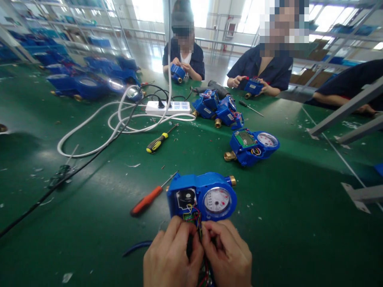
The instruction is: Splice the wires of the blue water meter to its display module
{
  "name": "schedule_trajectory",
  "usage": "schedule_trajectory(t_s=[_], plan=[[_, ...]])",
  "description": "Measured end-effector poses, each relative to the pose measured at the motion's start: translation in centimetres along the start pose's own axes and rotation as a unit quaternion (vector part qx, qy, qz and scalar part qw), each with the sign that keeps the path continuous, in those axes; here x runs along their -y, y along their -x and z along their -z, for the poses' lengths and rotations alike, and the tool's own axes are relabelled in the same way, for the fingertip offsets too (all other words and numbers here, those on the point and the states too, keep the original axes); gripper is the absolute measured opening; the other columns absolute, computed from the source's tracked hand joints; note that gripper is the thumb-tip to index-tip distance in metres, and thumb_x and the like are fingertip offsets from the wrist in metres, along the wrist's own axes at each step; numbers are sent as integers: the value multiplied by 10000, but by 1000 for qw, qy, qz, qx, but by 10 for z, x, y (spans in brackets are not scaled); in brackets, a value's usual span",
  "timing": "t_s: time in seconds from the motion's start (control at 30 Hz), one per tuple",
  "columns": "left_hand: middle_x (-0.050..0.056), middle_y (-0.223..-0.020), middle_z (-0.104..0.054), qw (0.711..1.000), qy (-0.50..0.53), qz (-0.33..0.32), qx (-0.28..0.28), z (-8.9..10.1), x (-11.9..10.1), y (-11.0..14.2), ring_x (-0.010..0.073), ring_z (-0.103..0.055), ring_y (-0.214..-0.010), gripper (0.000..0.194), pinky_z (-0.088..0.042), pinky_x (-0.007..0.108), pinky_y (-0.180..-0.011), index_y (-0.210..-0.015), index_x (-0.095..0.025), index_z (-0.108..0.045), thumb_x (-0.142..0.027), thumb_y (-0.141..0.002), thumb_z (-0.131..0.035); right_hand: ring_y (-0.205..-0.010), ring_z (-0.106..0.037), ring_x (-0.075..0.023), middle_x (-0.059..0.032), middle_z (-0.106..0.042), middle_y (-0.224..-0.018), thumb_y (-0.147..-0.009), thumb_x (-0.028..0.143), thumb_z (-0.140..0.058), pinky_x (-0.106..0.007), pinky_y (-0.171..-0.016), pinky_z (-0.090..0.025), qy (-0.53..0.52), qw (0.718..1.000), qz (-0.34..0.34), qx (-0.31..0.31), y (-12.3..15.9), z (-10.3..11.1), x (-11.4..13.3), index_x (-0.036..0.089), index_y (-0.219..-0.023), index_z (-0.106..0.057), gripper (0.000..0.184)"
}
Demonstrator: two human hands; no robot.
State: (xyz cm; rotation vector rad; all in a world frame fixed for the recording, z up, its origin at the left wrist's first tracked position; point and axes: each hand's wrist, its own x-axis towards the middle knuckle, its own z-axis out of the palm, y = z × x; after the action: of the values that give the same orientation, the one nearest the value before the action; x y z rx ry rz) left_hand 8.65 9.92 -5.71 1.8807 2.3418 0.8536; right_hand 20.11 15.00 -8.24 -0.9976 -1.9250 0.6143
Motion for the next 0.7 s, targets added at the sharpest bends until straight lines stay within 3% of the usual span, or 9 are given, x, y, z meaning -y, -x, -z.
schedule_trajectory(t_s=[0.1, 0.17, 0.33, 0.43, 0.6, 0.7], plan=[[21, -726, -563, 1000, -7, 0, -7, 0, -1, 0, 126, -537, -575, 135, -427, 219, -530, -736, -200, -554, -233, -821, -454, -591, -599, -117, -18, -630, -706, -825, 81, -550, -190, -539, -460, 31, 998, 55, 5, -2, 2, -2, 174, -900, -608, 133], [18, -728, -564, 1000, -7, 6, -6, 0, 0, 0, 127, -542, -584, 130, -424, 219, -536, -738, -202, -553, -226, -821, -457, -575, -591, -113, -17, -624, -695, -832, 90, -534, -185, -523, -452, 37, 998, 48, 5, -2, 3, -1, 173, -880, -604, 119], [10, -757, -559, 999, -22, 45, -11, -1, 6, 0, 136, -541, -587, 97, -405, 235, -523, -787, -211, -546, -235, -829, -462, -396, -456, -83, 32, -499, -565, -823, 194, -495, -193, -377, -352, 25, 1000, -11, 2, 1, 10, 13, 194, -721, -575, 129], [0, -756, -552, 998, -17, 68, 2, 1, 10, -2, 146, -538, -583, 103, -405, 254, -527, -786, -220, -541, -259, -835, -458, -386, -430, -80, 48, -475, -555, -808, 202, -507, -196, -375, -332, 4, 998, -50, -28, 4, 15, 19, 209, -713, -589, 125], [-7, -756, -564, 990, 113, 77, 38, 8, 11, -2, 136, -560, -630, 149, -437, 236, -558, -805, -222, -544, -282, -866, -422, -464, -495, -88, 37, -550, -634, -807, 291, -539, -182, -442, -376, -26, 983, -172, -59, 8, 24, 15, 219, -728, -585, 116], [-19, -732, -584, 978, 179, 102, 11, 14, 15, 4, 116, -574, -600, 150, -471, 214, -592, -878, -224, -547, -322, -865, -435, -511, -534, -112, 24, -557, -634, -808, 356, -511, -197, -469, -385, -28, 974, -221, -48, 17, 29, 5, 211, -693, -566, 193]])
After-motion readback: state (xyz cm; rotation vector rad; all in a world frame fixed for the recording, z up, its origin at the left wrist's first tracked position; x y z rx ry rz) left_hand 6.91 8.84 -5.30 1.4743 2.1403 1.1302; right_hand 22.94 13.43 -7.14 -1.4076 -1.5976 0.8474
